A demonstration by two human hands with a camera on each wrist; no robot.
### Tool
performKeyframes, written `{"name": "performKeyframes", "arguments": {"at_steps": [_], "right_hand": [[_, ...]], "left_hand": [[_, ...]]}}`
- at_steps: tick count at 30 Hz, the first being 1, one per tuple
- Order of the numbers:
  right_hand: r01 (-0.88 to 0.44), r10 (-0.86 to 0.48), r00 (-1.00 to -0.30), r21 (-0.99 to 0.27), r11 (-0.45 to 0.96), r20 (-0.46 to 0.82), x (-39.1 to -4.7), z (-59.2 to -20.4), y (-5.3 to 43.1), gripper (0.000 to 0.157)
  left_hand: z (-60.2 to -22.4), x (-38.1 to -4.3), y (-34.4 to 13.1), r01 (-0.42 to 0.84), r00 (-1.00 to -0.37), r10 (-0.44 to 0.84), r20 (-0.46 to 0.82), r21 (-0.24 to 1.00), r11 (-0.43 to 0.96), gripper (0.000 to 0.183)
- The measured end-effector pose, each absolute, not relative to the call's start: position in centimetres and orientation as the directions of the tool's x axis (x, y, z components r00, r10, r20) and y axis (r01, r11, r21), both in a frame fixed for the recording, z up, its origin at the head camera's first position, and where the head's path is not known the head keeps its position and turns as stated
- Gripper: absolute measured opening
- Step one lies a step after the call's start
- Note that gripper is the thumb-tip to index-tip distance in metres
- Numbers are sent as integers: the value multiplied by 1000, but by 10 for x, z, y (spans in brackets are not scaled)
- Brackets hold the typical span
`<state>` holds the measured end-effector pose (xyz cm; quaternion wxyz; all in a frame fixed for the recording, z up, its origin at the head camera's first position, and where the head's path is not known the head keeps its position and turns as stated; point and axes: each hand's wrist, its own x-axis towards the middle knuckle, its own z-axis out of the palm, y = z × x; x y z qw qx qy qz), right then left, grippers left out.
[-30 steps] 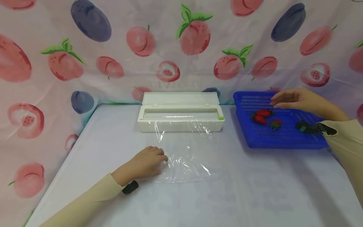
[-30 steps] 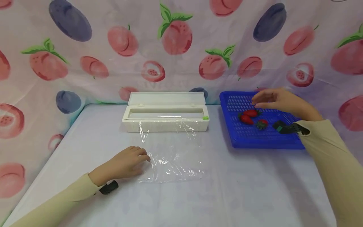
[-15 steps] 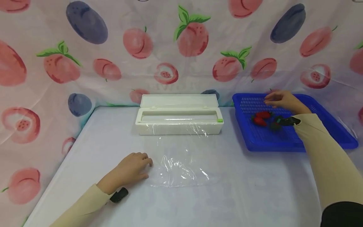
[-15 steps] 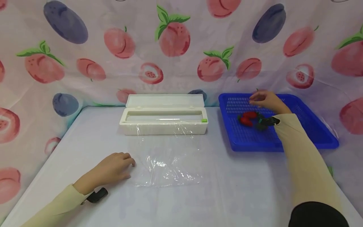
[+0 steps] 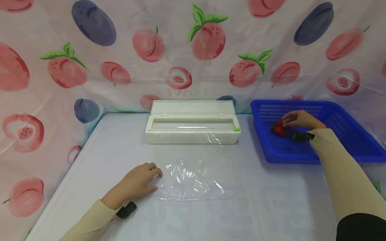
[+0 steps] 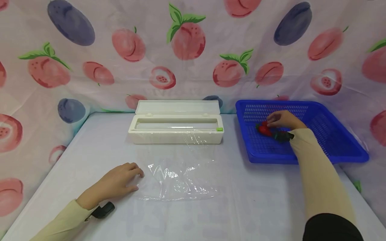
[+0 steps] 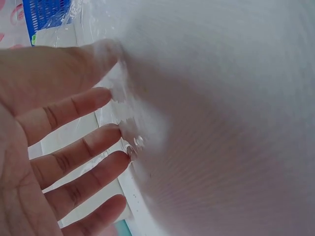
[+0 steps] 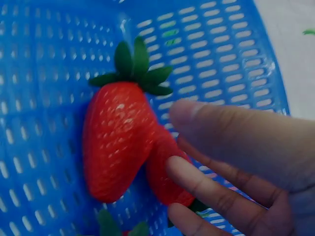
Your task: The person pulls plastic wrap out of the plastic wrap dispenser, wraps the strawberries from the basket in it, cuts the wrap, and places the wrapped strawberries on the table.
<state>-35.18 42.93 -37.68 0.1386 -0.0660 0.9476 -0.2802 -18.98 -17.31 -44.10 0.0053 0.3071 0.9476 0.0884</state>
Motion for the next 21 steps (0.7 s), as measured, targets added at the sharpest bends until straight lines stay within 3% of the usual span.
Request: {"name": "performKeyframes", "arguments": {"at_steps": [10, 21], "right_hand": [[-111, -278, -930, -538, 836, -240, -351, -392, 431, 40], [-68, -233, -931, -495, 866, -280, -352, -397, 424, 50]], "left_hand": [[-444, -191, -174, 579, -810, 585, 35, 195, 791, 32], [-440, -193, -172, 567, -818, 575, 21, 207, 798, 32]]}}
